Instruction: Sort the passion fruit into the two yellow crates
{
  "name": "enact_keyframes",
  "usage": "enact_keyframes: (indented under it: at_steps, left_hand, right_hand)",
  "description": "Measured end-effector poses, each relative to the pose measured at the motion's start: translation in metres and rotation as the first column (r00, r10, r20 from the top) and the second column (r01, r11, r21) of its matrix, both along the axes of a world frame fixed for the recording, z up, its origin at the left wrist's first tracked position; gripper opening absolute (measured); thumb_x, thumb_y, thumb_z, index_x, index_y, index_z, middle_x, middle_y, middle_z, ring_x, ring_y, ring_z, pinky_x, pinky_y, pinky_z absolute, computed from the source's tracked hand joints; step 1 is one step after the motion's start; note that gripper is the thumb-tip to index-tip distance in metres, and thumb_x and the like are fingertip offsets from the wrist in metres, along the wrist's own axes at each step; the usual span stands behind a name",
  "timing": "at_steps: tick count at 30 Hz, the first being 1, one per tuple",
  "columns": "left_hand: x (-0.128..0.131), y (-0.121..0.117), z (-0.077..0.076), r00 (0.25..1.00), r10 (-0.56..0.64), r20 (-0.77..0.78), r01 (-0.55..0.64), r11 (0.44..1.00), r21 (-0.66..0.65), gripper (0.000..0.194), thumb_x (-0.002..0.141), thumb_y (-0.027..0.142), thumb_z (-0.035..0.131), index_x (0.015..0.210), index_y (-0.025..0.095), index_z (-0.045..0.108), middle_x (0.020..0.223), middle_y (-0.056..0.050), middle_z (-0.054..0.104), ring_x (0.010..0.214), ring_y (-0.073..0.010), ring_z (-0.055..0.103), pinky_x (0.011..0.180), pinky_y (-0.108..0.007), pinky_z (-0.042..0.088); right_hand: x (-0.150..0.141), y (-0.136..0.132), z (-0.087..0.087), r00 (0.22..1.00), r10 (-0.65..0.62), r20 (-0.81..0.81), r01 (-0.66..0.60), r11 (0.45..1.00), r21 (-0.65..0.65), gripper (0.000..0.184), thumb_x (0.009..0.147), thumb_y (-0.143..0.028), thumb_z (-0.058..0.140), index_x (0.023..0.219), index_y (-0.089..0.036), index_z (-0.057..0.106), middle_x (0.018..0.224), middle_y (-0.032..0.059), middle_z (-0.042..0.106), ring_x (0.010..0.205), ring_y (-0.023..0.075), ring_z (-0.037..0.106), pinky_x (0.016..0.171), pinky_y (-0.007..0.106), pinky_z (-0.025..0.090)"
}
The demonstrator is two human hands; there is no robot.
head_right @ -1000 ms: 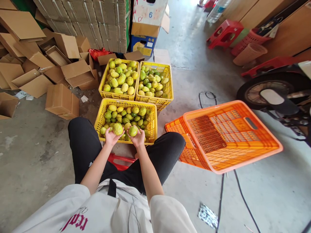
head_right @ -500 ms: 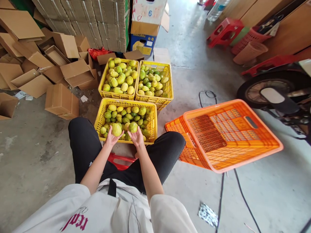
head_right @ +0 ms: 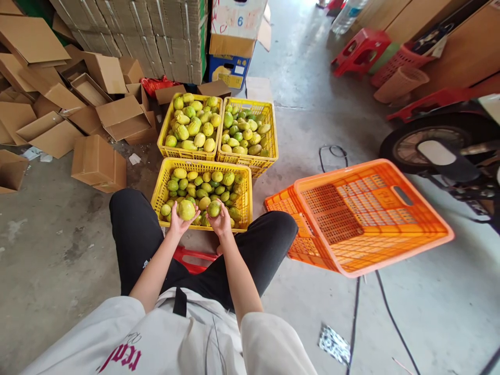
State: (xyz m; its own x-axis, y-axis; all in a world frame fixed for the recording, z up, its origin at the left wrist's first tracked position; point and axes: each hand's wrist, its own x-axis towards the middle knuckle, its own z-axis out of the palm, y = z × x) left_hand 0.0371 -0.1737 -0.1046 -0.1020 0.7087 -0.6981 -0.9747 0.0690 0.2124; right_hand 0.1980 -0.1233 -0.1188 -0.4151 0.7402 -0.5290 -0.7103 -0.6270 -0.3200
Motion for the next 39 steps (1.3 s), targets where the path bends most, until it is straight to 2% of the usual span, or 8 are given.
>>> enact_keyframes:
  at_steps: [5,10,16,23,27,32,35,39]
  left_hand:
    - [0.0,-0.002,0.002,0.998,0.056,0.001,-0.056,0.996,0.07,0.038,0.091,0.03,0.047,0.122,0.017,0.065,0.119,-0.018,0.074,0.136,-0.0397,0.058,0.11,-0.068,0.047]
    - [0.0,-0.001,0.004,0.998,0.029,-0.048,-0.024,0.995,0.098,0.038,0.093,0.027,0.047,0.127,0.019,0.064,0.128,-0.014,0.073,0.14,-0.0374,0.055,0.111,-0.063,0.048]
    - [0.002,0.002,-0.003,0.994,0.002,-0.107,0.002,0.999,0.044,0.036,0.097,0.023,0.054,0.132,0.02,0.062,0.122,-0.011,0.076,0.128,-0.0284,0.066,0.114,-0.052,0.049]
    - [0.004,0.003,-0.007,0.997,0.019,-0.08,-0.019,1.0,0.001,0.033,0.1,0.036,0.058,0.129,0.022,0.063,0.125,-0.011,0.075,0.134,-0.0282,0.061,0.117,-0.054,0.046]
    - [0.001,0.002,-0.007,0.996,0.055,-0.068,-0.059,0.997,-0.058,0.03,0.096,0.037,0.062,0.124,0.025,0.064,0.114,-0.007,0.077,0.12,-0.0267,0.069,0.113,-0.057,0.049]
    - [0.002,-0.001,-0.008,0.995,-0.08,-0.062,0.078,0.996,-0.034,0.03,0.094,0.037,0.06,0.116,0.017,0.067,0.092,-0.01,0.076,0.101,-0.0271,0.076,0.107,-0.052,0.055]
    - [0.003,-0.002,-0.005,0.995,-0.087,-0.043,0.087,0.996,-0.004,0.035,0.095,0.041,0.055,0.115,0.015,0.067,0.095,-0.014,0.076,0.11,-0.0311,0.074,0.106,-0.053,0.056]
    - [0.004,-0.002,0.002,1.0,-0.02,0.003,0.02,0.998,0.055,0.04,0.093,0.038,0.048,0.123,0.017,0.066,0.115,-0.016,0.076,0.128,-0.0373,0.064,0.107,-0.065,0.051]
  right_hand:
    - [-0.001,0.0,0.005,1.0,-0.004,-0.029,0.004,1.0,0.003,0.034,0.092,-0.031,0.046,0.121,-0.027,0.064,0.108,0.0055,0.077,0.116,0.0248,0.071,0.097,0.051,0.059]
    - [-0.003,0.002,0.003,0.999,-0.024,-0.037,0.026,0.998,0.056,0.034,0.09,-0.024,0.056,0.122,-0.03,0.065,0.116,0.0038,0.077,0.117,0.0243,0.072,0.097,0.052,0.061]
    - [-0.005,0.004,-0.002,0.999,-0.03,0.019,0.03,0.999,0.028,0.028,0.095,-0.037,0.065,0.122,-0.028,0.066,0.113,0.0047,0.077,0.114,0.0236,0.074,0.095,0.047,0.064]
    - [-0.003,0.001,-0.002,0.999,0.01,0.034,-0.009,1.0,-0.025,0.023,0.1,-0.044,0.059,0.1,-0.023,0.068,0.087,0.0036,0.076,0.099,0.023,0.076,0.086,0.039,0.067]
    - [-0.004,0.001,-0.001,0.999,0.02,0.039,-0.019,1.0,-0.011,0.025,0.099,-0.046,0.057,0.093,-0.023,0.066,0.087,0.0041,0.076,0.094,0.0219,0.076,0.071,0.03,0.067]
    - [-0.003,0.002,0.0,0.997,0.072,0.01,-0.072,0.997,-0.032,0.03,0.096,-0.05,0.056,0.094,-0.022,0.067,0.086,0.0058,0.075,0.098,0.0242,0.075,0.075,0.034,0.068]
    - [-0.001,0.002,0.0,0.999,0.04,0.014,-0.039,0.998,-0.046,0.022,0.095,-0.046,0.059,0.1,-0.025,0.066,0.087,0.0034,0.074,0.098,0.0228,0.075,0.079,0.035,0.067]
    - [-0.001,0.001,0.002,1.0,0.017,-0.008,-0.016,1.0,0.026,0.022,0.091,-0.038,0.061,0.111,-0.029,0.065,0.101,0.0028,0.076,0.105,0.0226,0.075,0.084,0.039,0.066]
